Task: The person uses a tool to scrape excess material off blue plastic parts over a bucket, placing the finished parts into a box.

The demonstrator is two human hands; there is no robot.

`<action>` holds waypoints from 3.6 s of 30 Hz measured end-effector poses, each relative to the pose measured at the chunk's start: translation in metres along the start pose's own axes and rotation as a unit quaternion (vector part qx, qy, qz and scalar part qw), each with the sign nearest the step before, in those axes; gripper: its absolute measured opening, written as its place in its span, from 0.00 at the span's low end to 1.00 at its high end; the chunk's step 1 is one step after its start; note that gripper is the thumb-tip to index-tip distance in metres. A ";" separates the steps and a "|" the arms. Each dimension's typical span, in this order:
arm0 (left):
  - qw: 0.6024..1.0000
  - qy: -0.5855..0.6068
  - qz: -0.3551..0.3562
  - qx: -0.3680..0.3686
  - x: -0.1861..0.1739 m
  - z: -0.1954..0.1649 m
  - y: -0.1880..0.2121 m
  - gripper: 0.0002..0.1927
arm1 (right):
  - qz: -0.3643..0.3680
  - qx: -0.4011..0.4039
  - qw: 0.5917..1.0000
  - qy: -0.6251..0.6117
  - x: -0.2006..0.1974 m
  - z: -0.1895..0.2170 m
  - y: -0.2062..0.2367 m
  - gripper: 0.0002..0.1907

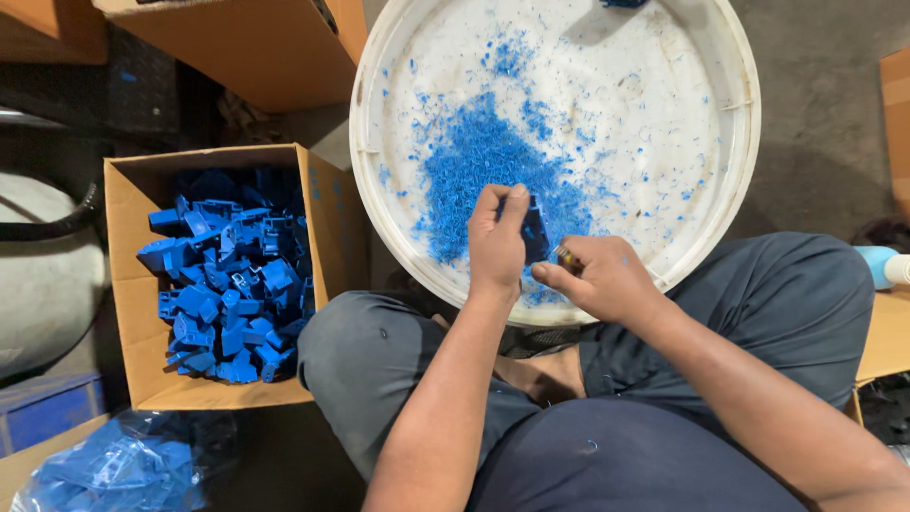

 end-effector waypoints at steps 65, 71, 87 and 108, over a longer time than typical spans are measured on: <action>0.994 -0.109 -0.011 -0.017 0.007 -0.020 0.008 0.24 | -0.119 -0.093 0.985 0.080 -0.023 0.025 0.003 0.26; 0.987 -0.157 -0.015 -0.009 0.003 -0.018 0.007 0.24 | -0.111 -0.106 0.987 0.048 -0.017 0.021 0.002 0.24; 0.992 -0.123 -0.024 -0.032 0.000 -0.010 0.004 0.23 | -0.154 -0.126 0.979 0.036 -0.029 0.025 0.006 0.26; 0.992 -0.107 -0.006 -0.067 0.004 -0.005 0.006 0.22 | -0.135 -0.115 0.984 0.005 -0.019 0.015 0.006 0.26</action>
Point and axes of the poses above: each hand's wrist, its own y-axis away from the middle knuckle, its own x-axis out of the palm, z = x × y, the point moved 8 cm from there along -y, towards the middle knuckle, and after that the axes turned 10 degrees about x, right-handed, at the moved point
